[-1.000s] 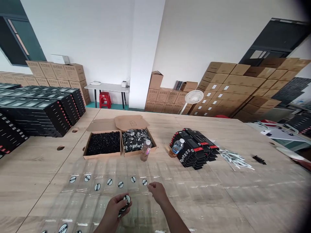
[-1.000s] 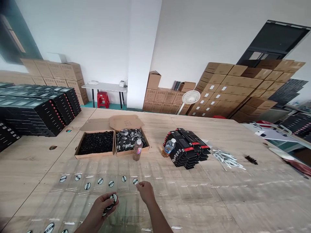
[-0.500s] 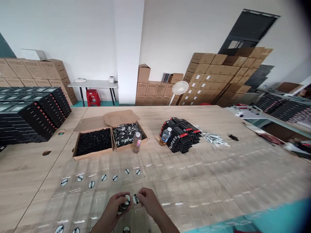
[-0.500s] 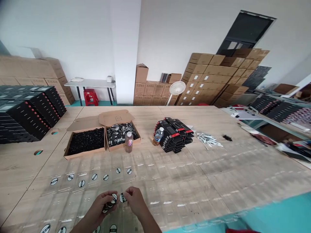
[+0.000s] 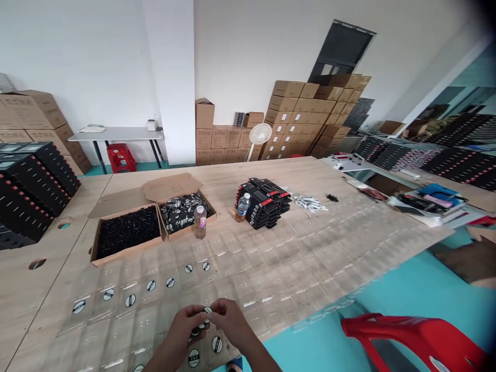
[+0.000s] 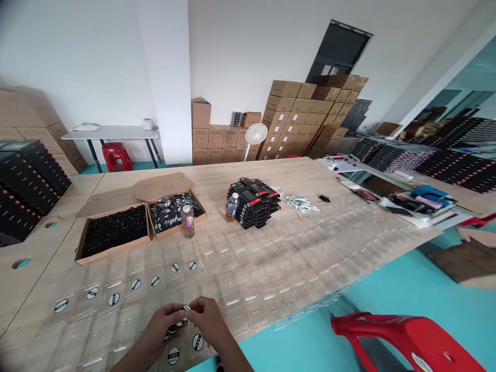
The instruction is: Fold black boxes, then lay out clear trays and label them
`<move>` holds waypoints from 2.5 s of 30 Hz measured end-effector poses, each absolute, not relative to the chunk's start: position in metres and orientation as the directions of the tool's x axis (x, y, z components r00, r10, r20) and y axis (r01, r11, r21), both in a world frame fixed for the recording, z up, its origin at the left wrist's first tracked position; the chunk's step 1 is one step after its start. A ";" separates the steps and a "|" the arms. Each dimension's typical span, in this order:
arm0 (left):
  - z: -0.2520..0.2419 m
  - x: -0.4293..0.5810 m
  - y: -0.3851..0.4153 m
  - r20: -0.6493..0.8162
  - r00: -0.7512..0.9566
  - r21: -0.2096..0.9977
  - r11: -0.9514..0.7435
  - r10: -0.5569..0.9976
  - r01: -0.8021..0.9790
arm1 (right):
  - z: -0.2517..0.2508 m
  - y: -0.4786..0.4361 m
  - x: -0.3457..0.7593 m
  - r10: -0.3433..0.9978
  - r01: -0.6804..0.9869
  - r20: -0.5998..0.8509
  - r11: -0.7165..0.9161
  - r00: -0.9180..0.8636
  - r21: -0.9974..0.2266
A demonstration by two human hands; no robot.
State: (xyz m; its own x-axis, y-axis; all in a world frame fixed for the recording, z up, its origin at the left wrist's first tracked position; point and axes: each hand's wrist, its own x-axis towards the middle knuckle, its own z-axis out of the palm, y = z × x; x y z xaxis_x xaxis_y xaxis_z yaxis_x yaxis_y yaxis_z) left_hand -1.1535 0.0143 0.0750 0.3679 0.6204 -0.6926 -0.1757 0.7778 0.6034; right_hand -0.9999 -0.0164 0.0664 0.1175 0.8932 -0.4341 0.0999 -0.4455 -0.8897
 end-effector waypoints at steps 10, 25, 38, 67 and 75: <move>0.085 -1.140 0.007 -0.709 0.458 0.551 0.827 0.536 -0.114 | 0.062 -0.058 -0.932 0.829 0.207 -0.450 -0.529 0.333 -0.823; 0.078 -1.091 0.005 -0.688 0.498 0.595 0.804 0.527 -0.030 | 0.056 -0.042 -0.923 0.883 0.243 -0.399 -0.455 0.247 -0.857; 0.062 -1.017 -0.010 -0.736 0.341 0.582 0.804 0.585 -0.122 | 0.063 -0.046 -0.840 0.904 0.293 -0.428 -0.415 0.024 -0.861; 0.063 -1.019 0.002 -0.767 0.298 0.503 0.821 0.569 -0.271 | 0.073 -0.047 -0.834 0.894 0.576 -0.383 -0.443 0.232 -0.687; 0.059 -1.027 0.023 -0.718 0.289 0.538 0.769 0.633 -0.346 | 0.072 0.008 -0.890 0.907 0.299 -0.408 -0.421 0.110 -0.856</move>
State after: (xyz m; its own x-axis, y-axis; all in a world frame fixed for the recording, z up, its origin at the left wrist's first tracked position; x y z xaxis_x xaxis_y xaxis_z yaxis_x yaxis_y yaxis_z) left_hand -1.0271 0.0234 0.0590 0.2890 0.6329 -0.7183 -0.3455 0.7687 0.5383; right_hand -0.8904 0.0075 0.0718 0.1095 0.9065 -0.4077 0.2991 -0.4212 -0.8562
